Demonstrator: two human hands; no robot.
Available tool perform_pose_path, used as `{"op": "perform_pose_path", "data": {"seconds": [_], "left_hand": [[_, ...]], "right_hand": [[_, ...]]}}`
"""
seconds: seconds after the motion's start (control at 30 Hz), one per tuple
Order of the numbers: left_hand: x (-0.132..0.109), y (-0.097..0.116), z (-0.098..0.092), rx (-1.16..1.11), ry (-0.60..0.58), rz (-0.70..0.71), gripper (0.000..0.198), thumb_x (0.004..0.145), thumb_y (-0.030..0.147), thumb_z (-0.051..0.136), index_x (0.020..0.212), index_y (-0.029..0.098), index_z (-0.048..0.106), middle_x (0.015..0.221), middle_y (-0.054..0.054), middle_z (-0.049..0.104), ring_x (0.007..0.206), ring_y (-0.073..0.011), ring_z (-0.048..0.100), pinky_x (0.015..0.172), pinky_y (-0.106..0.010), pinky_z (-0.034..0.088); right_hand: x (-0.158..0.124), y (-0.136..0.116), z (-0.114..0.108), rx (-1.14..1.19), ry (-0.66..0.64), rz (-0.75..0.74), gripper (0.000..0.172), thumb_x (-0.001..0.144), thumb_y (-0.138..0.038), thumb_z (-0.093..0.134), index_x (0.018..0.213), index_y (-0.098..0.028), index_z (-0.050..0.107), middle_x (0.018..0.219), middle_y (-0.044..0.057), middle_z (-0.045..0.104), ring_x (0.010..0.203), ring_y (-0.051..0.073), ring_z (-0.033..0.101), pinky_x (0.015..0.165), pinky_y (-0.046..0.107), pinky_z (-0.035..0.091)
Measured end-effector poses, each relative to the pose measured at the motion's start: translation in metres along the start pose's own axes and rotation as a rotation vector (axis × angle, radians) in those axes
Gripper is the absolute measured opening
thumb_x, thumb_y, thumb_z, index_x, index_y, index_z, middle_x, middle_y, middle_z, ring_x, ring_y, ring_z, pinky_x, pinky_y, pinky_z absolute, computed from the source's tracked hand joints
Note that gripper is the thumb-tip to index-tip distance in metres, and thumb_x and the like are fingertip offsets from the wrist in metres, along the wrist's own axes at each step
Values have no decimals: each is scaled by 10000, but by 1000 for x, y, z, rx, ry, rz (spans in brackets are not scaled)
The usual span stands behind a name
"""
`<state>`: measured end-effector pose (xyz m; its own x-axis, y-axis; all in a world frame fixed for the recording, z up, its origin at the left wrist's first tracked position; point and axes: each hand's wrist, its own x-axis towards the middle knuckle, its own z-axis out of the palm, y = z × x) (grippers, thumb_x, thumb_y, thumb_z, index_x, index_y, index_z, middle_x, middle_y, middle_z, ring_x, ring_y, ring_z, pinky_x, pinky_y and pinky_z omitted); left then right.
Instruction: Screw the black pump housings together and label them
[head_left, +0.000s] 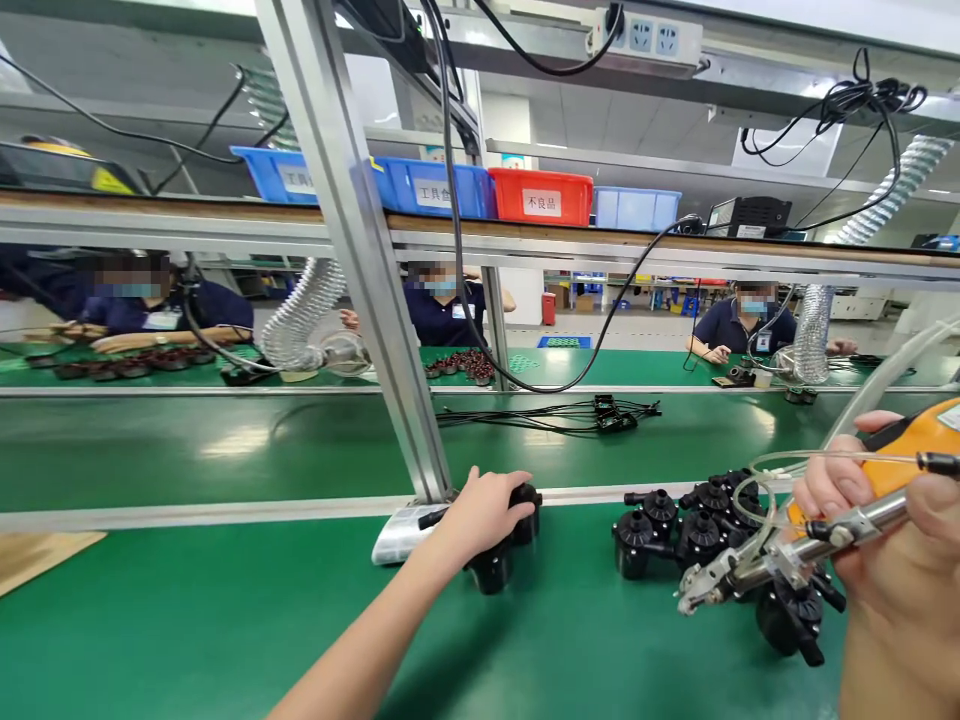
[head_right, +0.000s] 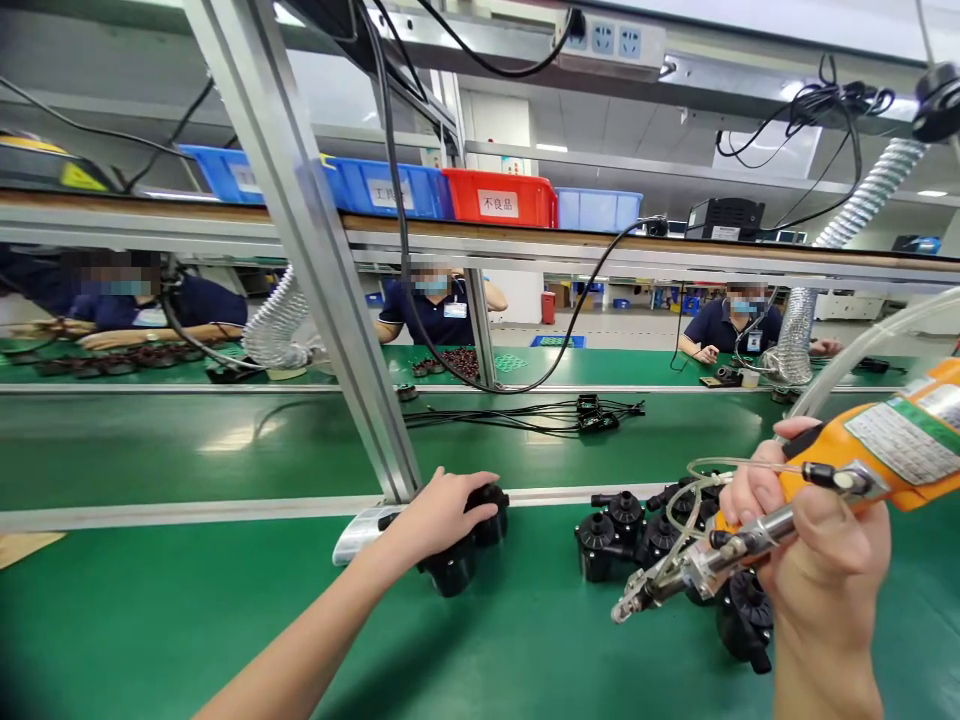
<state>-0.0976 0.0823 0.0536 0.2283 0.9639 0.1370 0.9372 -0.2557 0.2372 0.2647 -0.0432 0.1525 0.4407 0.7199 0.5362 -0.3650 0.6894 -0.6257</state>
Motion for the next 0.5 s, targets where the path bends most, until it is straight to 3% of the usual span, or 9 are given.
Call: {"op": "perform_pose_path", "data": {"seconds": [0.1,0.2,0.27,0.37,0.43,0.5], "left_hand": [[-15,28,0,-24,-68,107,336,880,294,693,1201,248,780,1141,-104,830,1092,-364,748,1187,-544,382],[-36,66,8,-121,-168,244,283,831,357,789,1101,276,818,1010,-74,796,980,-328,736,932,-396,534],[-50,90,25,-253,-200,293,341,748,433,881,1040,264,833,967,-66,735,900,-301,709,780,-341,540],[-66,115,67,-591,-66,302,321,722,421,902,970,236,817,1030,-66,691,906,-255,695,798,-316,557],[-73,120,95,-803,59,291,279,772,376,853,1002,230,794,1137,-88,718,1007,-261,710,914,-340,566],[-75,120,113,-896,82,241,335,784,381,840,1083,239,787,1186,-98,761,1077,-284,721,987,-378,563]], "right_hand": [[-3,0,5,-13,-22,17,518,693,-473,908,1057,-240,623,617,-76,463,468,83,385,448,205,402],[-5,3,7,-15,-52,20,548,697,-483,905,1090,-234,617,618,-78,466,459,79,390,442,205,391],[-7,7,8,-36,-73,-7,541,715,-483,901,1093,-230,607,627,-77,474,455,81,408,443,212,396],[-9,16,7,-98,-122,-41,502,767,-454,893,1100,-237,588,681,-65,507,469,90,458,462,232,425],[-11,24,5,-178,-146,-63,483,798,-442,876,1126,-244,581,737,-50,530,501,100,485,476,244,438],[-13,31,5,-296,-163,-112,450,831,-414,844,1153,-248,577,781,-37,544,543,111,507,496,254,453]]}}
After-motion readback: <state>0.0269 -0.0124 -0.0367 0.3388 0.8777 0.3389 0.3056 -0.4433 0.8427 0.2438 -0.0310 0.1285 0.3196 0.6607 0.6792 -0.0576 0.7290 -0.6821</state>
